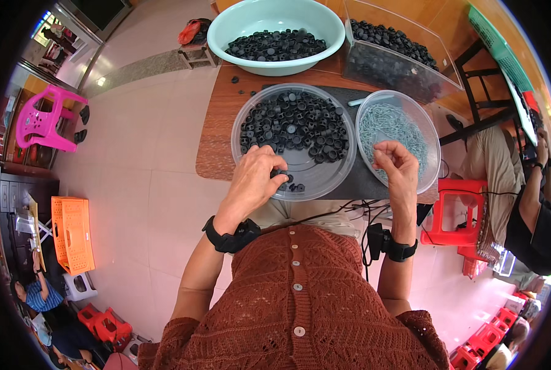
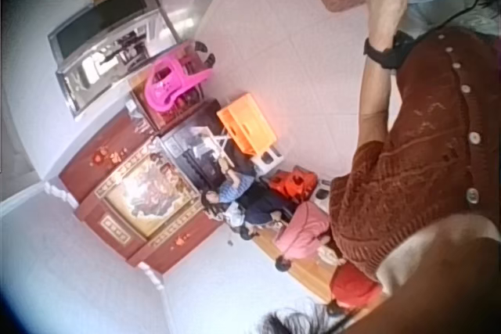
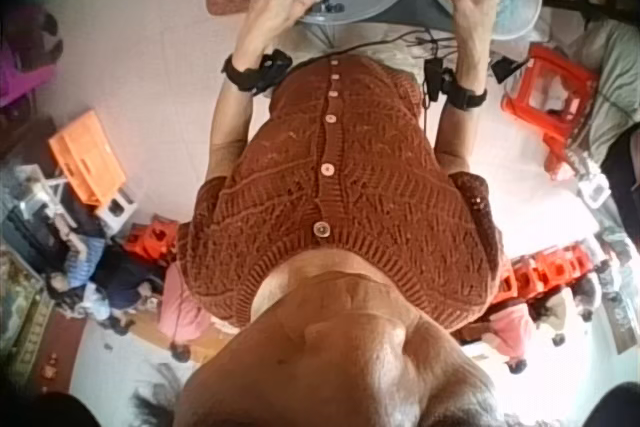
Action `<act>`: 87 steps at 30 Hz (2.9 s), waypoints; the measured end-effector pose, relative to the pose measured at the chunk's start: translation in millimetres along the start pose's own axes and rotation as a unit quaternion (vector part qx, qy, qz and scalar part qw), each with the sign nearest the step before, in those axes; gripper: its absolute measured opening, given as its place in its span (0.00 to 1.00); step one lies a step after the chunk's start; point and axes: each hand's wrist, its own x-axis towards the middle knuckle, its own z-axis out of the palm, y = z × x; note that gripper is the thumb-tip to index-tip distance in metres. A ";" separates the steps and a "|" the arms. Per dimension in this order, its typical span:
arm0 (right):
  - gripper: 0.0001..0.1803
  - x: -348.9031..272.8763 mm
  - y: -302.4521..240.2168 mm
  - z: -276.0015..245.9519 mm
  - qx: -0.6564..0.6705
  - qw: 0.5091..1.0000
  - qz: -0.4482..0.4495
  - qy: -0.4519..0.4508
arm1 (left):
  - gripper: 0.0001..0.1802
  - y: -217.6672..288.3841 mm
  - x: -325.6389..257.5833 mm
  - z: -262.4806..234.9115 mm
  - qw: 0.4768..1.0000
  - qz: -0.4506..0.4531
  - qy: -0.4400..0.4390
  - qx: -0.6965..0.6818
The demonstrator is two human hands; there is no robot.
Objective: Assembling small black plastic components by hand in a workshop setting.
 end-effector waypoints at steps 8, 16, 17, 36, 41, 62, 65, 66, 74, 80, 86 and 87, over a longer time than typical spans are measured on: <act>0.06 -1.8 4.9 -6.1 -0.004 1.000 -0.001 0.011 | 0.08 4.0 6.4 -1.7 0.999 -0.035 -0.026 -0.033; 0.05 -2.9 4.7 -7.0 0.003 1.000 -0.001 0.016 | 0.05 0.8 7.5 -2.3 0.943 -0.066 -0.025 -0.324; 0.06 -4.2 2.6 -5.4 0.012 1.000 0.002 0.024 | 0.05 0.9 7.0 -3.4 0.889 -0.087 -0.063 -0.444; 0.07 -49.8 -39.5 89.6 0.070 0.988 -0.031 -0.131 | 0.10 0.8 -8.7 5.3 0.612 -0.108 -0.105 -0.776; 0.06 -51.2 -34.6 94.5 0.024 0.991 -0.057 -0.118 | 0.10 3.8 -13.3 4.4 0.652 -0.104 -0.085 -0.746; 0.09 -50.9 -48.8 90.5 -0.174 0.959 -0.196 -0.105 | 0.09 17.8 -13.2 5.1 0.775 -0.077 -0.025 -0.626; 0.09 -52.4 -42.5 88.5 -0.110 0.977 -0.146 -0.109 | 0.08 18.8 -14.7 4.1 0.745 -0.096 -0.032 -0.659; 0.08 -53.4 -40.3 87.9 -0.073 0.984 -0.120 -0.110 | 0.08 18.4 -15.6 4.8 0.745 -0.096 -0.031 -0.659; 0.06 -63.9 -32.0 84.6 -0.155 0.964 -0.190 -0.102 | 0.08 13.4 -25.8 18.3 0.711 -0.140 -0.073 -0.685; 0.07 -65.0 -21.6 87.1 -0.155 0.966 -0.183 -0.092 | 0.07 15.6 -29.3 24.6 0.678 -0.174 -0.051 -0.712; 0.10 -64.9 -15.2 87.4 -0.102 0.976 -0.174 -0.079 | 0.06 19.8 -30.4 27.5 0.677 -0.182 -0.045 -0.711; 0.11 -64.3 -11.0 84.9 -0.095 0.978 -0.161 -0.088 | 0.06 20.0 -29.6 25.6 0.678 -0.182 -0.043 -0.711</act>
